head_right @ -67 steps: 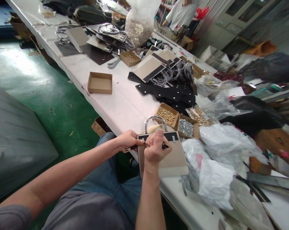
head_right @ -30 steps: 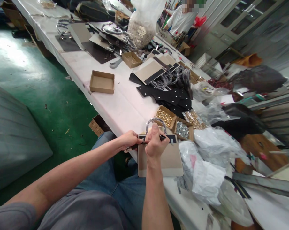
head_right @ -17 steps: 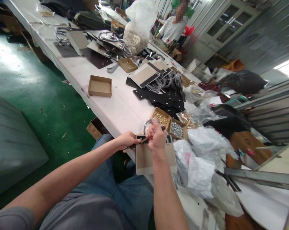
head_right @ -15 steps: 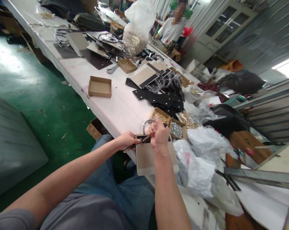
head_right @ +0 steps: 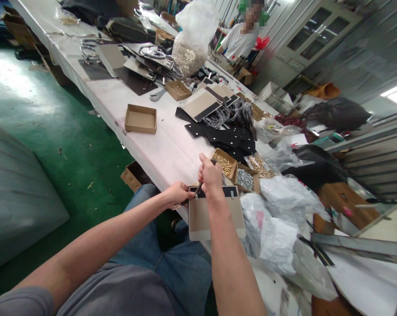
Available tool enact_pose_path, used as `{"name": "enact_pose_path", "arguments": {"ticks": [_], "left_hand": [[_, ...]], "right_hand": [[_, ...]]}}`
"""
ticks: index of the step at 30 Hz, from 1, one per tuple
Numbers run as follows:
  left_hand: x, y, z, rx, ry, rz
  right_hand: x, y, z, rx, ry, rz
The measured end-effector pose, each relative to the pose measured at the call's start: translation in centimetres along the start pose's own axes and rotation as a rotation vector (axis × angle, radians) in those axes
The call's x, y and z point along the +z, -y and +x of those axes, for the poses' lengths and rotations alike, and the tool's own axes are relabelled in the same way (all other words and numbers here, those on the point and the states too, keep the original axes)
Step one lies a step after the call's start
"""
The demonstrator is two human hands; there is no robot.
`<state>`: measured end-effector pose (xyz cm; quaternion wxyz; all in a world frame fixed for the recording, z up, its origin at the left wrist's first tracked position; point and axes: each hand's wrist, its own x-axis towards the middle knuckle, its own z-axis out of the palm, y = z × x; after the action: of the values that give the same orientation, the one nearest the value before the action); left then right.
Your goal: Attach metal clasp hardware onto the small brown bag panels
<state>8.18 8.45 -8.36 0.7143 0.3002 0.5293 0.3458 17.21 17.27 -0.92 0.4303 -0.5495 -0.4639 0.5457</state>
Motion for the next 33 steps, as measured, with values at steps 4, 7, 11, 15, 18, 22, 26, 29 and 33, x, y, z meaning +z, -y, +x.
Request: {"name": "enact_pose_path", "arguments": {"ticks": [4,7,11,15,18,22,26,29,33], "left_hand": [[0.1,1.0,1.0,0.01,-0.023,0.023],[0.2,1.7,1.6,0.022,-0.034,0.026],[0.3,1.7,1.4,0.043,-0.039,-0.014],[0.1,1.0,0.5,0.003,-0.061,0.007],[0.0,0.3,-0.1,-0.026,-0.073,0.067],[0.0,-0.6,-0.8,-0.024,-0.06,0.088],[-0.4,-0.4,-0.8,-0.001,-0.036,0.09],[-0.9,0.3,0.1,0.045,0.061,0.021],[-1.4,0.7,0.8,0.069,0.139,-0.077]], "right_hand": [[0.1,-0.3,-1.2,-0.075,-0.026,-0.028],[0.3,-0.6,-1.8,-0.108,-0.047,-0.028],[0.3,-0.7,-2.2,-0.136,-0.047,-0.002],[-0.3,-1.1,-3.0,-0.222,-0.051,0.078],[-0.9,-1.9,-4.2,-0.308,-0.077,0.161],[-1.4,-2.7,-5.9,-0.426,-0.123,0.215],[-2.6,-2.3,-6.7,-0.448,-0.059,0.267],[-4.5,-1.4,-6.5,-0.412,0.01,0.355],[-6.1,-0.6,-6.3,-0.411,0.008,0.377]]}}
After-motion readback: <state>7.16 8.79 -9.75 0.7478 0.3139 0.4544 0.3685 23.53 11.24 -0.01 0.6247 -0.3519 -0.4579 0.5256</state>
